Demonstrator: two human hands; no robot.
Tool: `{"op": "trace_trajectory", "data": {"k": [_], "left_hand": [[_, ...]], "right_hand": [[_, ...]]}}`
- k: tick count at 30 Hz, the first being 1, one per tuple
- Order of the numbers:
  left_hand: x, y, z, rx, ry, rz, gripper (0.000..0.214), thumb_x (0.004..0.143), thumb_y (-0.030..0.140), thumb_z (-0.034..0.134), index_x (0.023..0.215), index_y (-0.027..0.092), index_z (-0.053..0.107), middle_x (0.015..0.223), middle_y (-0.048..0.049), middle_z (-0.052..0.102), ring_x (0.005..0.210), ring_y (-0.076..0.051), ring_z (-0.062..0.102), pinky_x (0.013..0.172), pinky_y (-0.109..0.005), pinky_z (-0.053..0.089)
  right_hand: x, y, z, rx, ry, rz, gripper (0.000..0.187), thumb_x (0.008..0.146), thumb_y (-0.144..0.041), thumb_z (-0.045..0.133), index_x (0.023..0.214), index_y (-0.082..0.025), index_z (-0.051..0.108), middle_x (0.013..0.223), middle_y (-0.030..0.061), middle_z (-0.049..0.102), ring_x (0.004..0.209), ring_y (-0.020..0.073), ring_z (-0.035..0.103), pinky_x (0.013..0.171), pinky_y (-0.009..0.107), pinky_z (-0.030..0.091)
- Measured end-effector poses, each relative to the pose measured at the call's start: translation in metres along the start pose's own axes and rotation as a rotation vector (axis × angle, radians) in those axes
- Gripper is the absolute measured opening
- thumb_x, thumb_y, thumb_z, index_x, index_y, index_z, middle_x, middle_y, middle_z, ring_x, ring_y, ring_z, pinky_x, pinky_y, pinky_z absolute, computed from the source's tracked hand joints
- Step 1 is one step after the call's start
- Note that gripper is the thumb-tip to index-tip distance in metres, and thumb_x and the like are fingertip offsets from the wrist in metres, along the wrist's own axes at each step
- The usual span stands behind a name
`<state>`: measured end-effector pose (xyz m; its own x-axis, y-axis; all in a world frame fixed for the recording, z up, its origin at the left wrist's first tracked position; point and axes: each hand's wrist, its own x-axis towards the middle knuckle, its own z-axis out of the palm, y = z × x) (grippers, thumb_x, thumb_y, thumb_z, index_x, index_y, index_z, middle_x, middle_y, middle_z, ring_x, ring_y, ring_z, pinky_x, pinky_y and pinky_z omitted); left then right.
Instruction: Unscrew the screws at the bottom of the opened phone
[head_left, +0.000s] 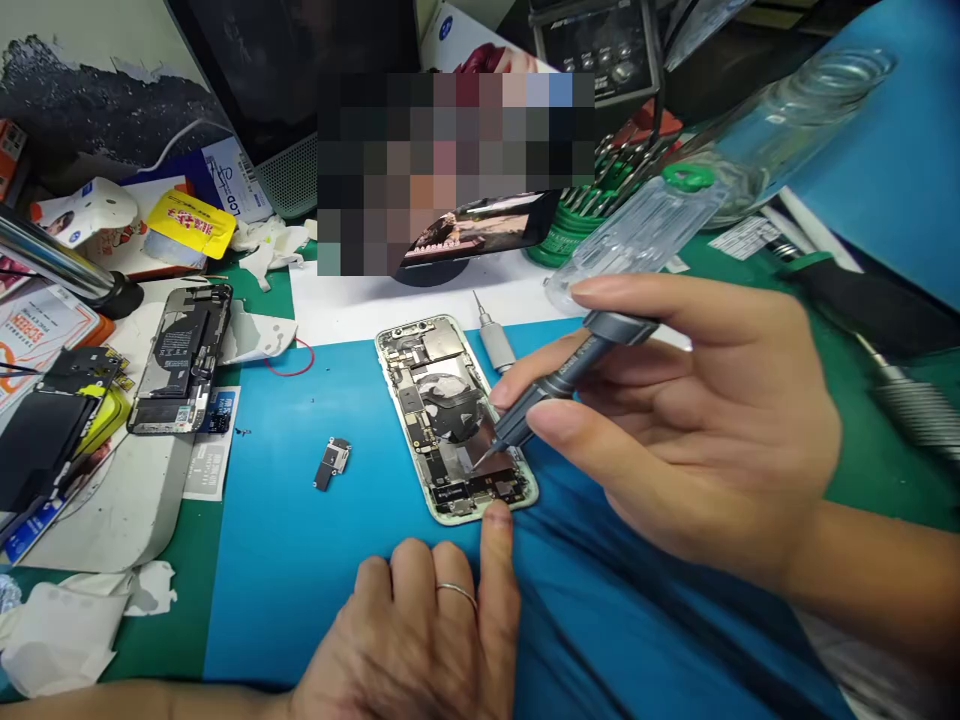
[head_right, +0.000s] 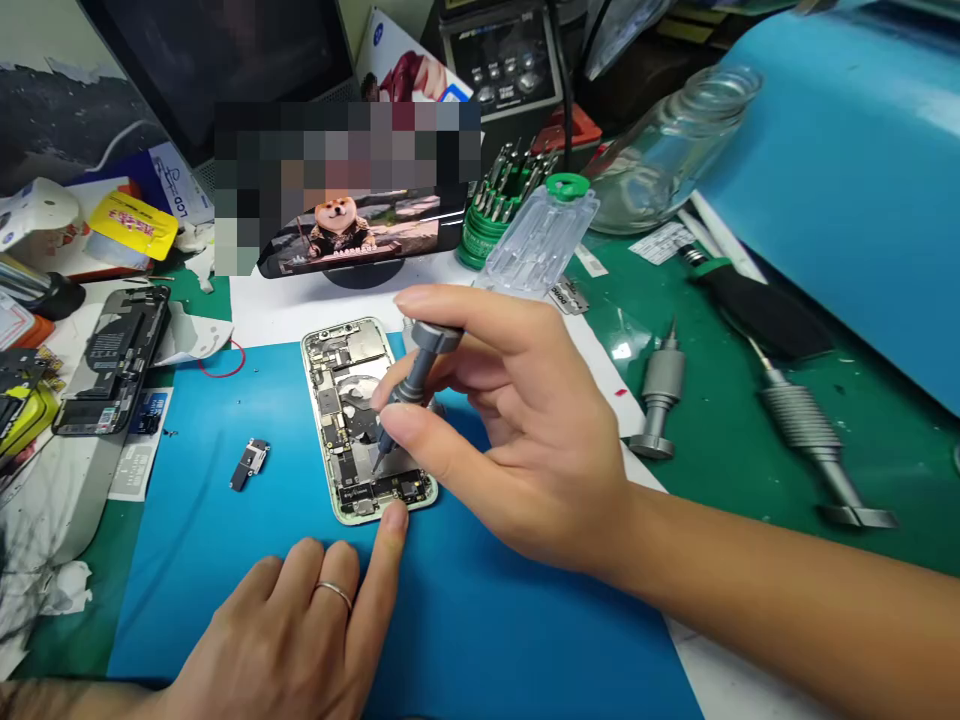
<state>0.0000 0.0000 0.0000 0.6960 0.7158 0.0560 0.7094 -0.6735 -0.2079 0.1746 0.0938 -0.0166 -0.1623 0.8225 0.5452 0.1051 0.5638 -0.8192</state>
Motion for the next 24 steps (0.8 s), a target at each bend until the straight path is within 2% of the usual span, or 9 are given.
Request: {"op": "trace_trajectory", "data": {"k": [8,13,20,24], "left_hand": [[0.0006,-0.0011,-0.0015,0.001,-0.024,0.001,0.093,0.085,0.081,0.026,0.137,0.007,0.052,0.069,-0.0004,0.051,0.056,-0.016,0.042,0.047,-0.032,0.029],[0.0013,-0.0024,0.0,-0.022,0.03,0.018,0.089,0.088,0.077,0.027,0.133,0.006,0.056,0.069,-0.002,0.053,0.056,-0.015,0.043,0.047,-0.032,0.028],[0.0001,-0.0035,0.0022,-0.035,0.01,0.033,0.085,0.093,0.072,0.023,0.134,0.004,0.054,0.069,-0.0014,0.054,0.054,-0.015,0.047,0.046,-0.031,0.03],[0.0005,-0.0023,0.0026,-0.037,-0.012,0.008,0.085,0.091,0.073,0.029,0.135,0.003,0.053,0.068,0.0,0.051,0.054,-0.015,0.047,0.046,-0.031,0.032]], "right_hand": [[0.0003,0.0006,-0.0021,-0.014,-0.033,-0.001,0.062,0.081,-0.006,0.064,0.132,-0.039,0.049,0.124,0.0022,0.055,0.077,0.0131,0.071,0.058,0.029,0.066],[0.0008,0.0007,-0.0013,-0.015,-0.036,-0.017,0.063,0.081,-0.005,0.064,0.132,-0.039,0.049,0.121,0.002,0.056,0.077,0.0139,0.07,0.057,0.031,0.066],[0.003,0.0008,-0.0024,-0.069,0.001,-0.048,0.063,0.081,-0.006,0.063,0.13,-0.043,0.05,0.119,-0.0011,0.051,0.076,0.0111,0.068,0.058,0.029,0.064],[0.0055,0.0025,-0.0037,-0.074,0.046,-0.02,0.059,0.082,-0.009,0.065,0.129,-0.042,0.05,0.108,-0.0014,0.056,0.073,0.013,0.067,0.055,0.031,0.063]]}}
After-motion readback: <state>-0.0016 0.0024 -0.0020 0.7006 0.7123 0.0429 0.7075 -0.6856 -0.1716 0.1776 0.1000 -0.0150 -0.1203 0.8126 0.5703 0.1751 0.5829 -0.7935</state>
